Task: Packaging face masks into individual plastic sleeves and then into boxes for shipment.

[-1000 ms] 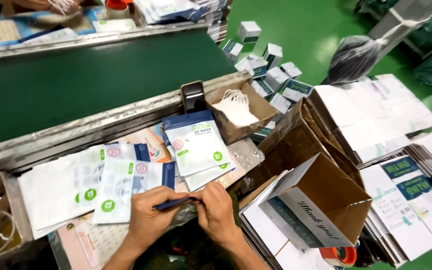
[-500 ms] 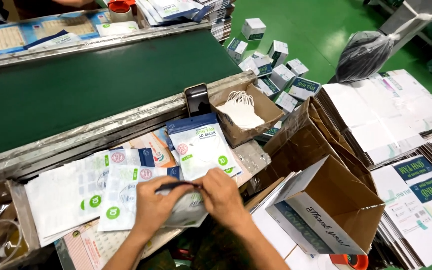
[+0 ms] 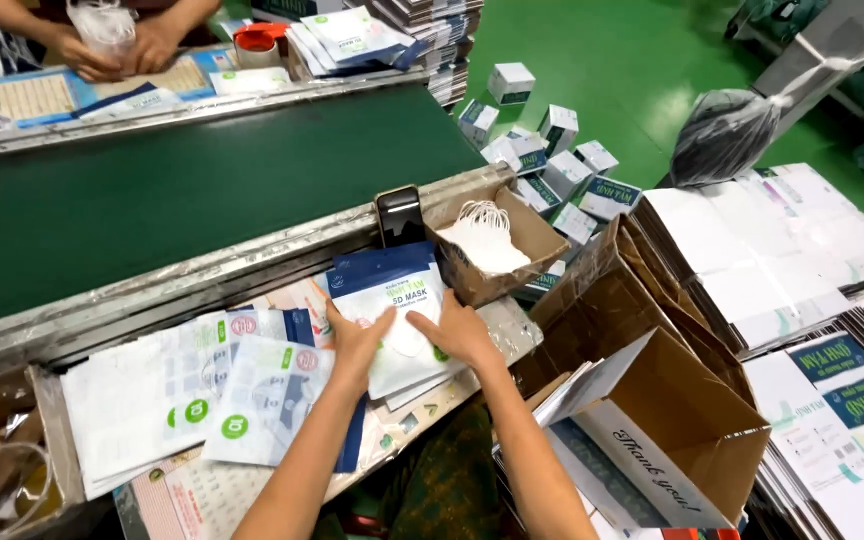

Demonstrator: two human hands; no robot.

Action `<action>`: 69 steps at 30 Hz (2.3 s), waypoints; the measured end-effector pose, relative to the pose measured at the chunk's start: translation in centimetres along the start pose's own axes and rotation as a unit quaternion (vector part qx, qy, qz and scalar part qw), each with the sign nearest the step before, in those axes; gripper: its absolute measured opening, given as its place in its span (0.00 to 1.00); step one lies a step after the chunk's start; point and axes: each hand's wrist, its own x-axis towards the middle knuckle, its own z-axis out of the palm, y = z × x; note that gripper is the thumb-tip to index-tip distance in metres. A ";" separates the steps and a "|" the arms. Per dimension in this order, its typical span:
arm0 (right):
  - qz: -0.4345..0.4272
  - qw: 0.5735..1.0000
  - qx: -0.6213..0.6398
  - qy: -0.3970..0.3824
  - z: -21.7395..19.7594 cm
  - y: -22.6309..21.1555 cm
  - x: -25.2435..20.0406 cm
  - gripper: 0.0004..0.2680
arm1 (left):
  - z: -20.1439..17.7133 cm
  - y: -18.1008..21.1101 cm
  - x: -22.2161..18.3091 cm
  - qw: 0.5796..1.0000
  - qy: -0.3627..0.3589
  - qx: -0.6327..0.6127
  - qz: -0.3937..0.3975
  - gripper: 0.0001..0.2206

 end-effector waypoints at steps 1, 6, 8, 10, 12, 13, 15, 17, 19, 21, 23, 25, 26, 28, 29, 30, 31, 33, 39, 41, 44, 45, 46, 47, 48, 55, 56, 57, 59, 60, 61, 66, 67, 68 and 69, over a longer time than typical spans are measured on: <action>-0.001 1.000 -0.001 -0.002 -0.4 -0.3 -0.2 0.40 | 0.1 0.4 -0.1 1.000 0.002 -0.001 -0.001 0.44; -0.080 0.933 0.348 0.048 -1.7 0.0 -1.7 0.33 | 0.1 8.1 -5.8 0.997 -0.065 0.018 0.039 0.62; -0.074 0.899 0.432 0.014 -1.9 0.5 -3.9 0.34 | -0.5 10.3 -7.6 0.991 -0.100 0.024 0.082 0.64; -0.061 0.857 0.512 -0.023 -1.8 1.2 -6.1 0.35 | -1.4 11.0 -8.5 0.983 -0.134 0.030 0.120 0.65; -0.244 0.867 0.423 0.097 -1.8 1.6 -8.4 0.37 | -2.7 10.6 -8.4 0.939 -0.219 0.072 0.254 0.72; -0.244 0.867 0.423 0.093 -1.4 1.9 -8.3 0.37 | -3.3 9.1 -7.5 0.940 -0.216 0.072 0.253 0.72; -0.376 0.811 0.440 0.083 -0.1 2.6 -9.0 0.40 | -5.0 6.1 -6.5 0.915 -0.265 0.146 0.266 0.78; -0.322 0.865 0.374 0.092 2.5 5.7 -6.6 0.39 | -5.1 3.6 -6.3 0.918 -0.275 0.145 0.247 0.78; -0.279 0.907 0.297 0.106 3.4 7.5 -3.3 0.39 | -3.7 3.7 -4.7 0.917 -0.282 0.141 0.244 0.79; -0.299 0.892 0.338 0.041 5.1 8.9 -2.0 0.34 | -2.6 4.7 -4.7 0.868 -0.233 0.168 0.405 0.77; -0.218 0.889 0.401 0.028 5.8 9.8 -1.2 0.33 | -1.6 6.5 -6.9 0.857 -0.218 0.192 0.425 0.76; -0.140 0.877 0.459 0.025 6.1 11.2 -0.2 0.33 | -0.1 9.7 -8.7 0.840 -0.208 0.213 0.453 0.74; -0.174 0.832 0.524 0.043 6.7 12.5 -0.6 0.30 | 0.5 11.5 -10.1 0.864 -0.242 0.208 0.389 0.72; -0.201 0.783 0.585 0.072 6.9 14.3 -2.7 0.27 | 1.6 14.0 -12.4 0.881 -0.288 0.198 0.319 0.70; -0.175 0.691 0.698 0.067 6.5 14.8 -4.5 0.29 | 2.0 14.7 -13.3 0.883 -0.323 0.160 0.302 0.64; -0.150 0.585 0.795 0.064 6.0 15.3 -6.3 0.31 | 2.6 15.4 -14.1 0.882 -0.358 0.120 0.283 0.58; -0.146 0.587 0.793 0.079 4.5 16.3 -8.8 0.31 | 3.5 14.6 -14.5 0.878 -0.371 0.112 0.280 0.58; -0.190 0.576 0.788 0.105 2.1 17.4 -13.7 0.33 | 5.0 13.2 -15.0 0.904 -0.320 0.033 0.282 0.39; -0.043 0.728 0.403 0.553 -9.4 21.4 -28.9 0.26 | 11.6 8.8 -20.8 0.866 -0.421 0.159 0.217 0.28; 0.048 0.764 0.251 0.592 -12.7 18.1 -31.9 0.30 | 14.5 5.3 -22.4 0.792 -0.439 0.211 0.367 0.29; 0.222 0.830 0.011 0.512 -16.2 16.8 -32.9 0.36 | 18.5 0.4 -23.2 0.650 -0.398 0.311 0.568 0.33; 0.317 0.858 -0.072 0.397 -16.9 16.9 -32.9 0.38 | 19.7 -1.3 -23.4 0.601 -0.360 0.366 0.612 0.35; 0.309 0.858 -0.074 0.403 -17.8 17.9 -32.1 0.38 | 20.0 -2.4 -23.4 0.601 -0.352 0.365 0.618 0.35; 0.292 0.911 -0.082 0.280 -18.7 18.8 -31.3 0.40 | 20.5 -3.5 -23.5 0.592 -0.375 0.335 0.630 0.30; 0.269 0.947 -0.087 0.153 -19.6 19.6 -30.1 0.43 | 20.8 -4.6 -23.1 0.580 -0.396 0.307 0.643 0.26; 0.310 0.917 0.067 -0.243 -14.3 36.9 -17.7 0.45 | 16.8 -0.5 -22.9 0.632 -0.534 0.259 0.498 0.29; 0.311 0.922 0.058 -0.224 -12.7 38.8 -16.0 0.41 | 16.1 0.3 -22.6 0.630 -0.549 0.247 0.490 0.30; 0.313 0.926 0.050 -0.205 -9.8 39.8 -13.7 0.37 | 15.4 1.2 -22.3 0.628 -0.564 0.235 0.481 0.31; 0.316 0.933 0.030 -0.169 -6.0 42.7 -13.8 0.30 | 13.9 2.2 -20.8 0.634 -0.567 0.204 0.484 0.30; 0.316 0.937 0.018 -0.149 -5.2 44.0 -13.3 0.26 | 13.4 2.9 -19.9 0.637 -0.573 0.170 0.487 0.29; 0.315 0.940 0.006 -0.128 -5.1 45.0 -13.6 0.23 | 12.3 4.5 -18.3 0.640 -0.564 0.174 0.492 0.29; 0.304 0.947 -0.054 -0.092 -2.3 47.2 -14.2 0.14 | 2.7 10.3 -11.1 0.718 -0.257 0.300 0.573 0.11; 0.283 0.950 -0.067 -0.115 -4.1 42.3 -15.0 0.14 | 0.6 10.5 -9.4 0.728 -0.234 0.319 0.559 0.11; 0.271 0.936 -0.212 -0.067 -7.8 35.7 -15.7 0.14 | -0.8 10.5 -7.8 0.737 -0.218 0.362 0.526 0.13; 0.239 0.906 -0.349 -0.012 -12.1 26.7 -16.9 0.16 | -2.4 10.6 -6.3 0.745 -0.202 0.404 0.490 0.16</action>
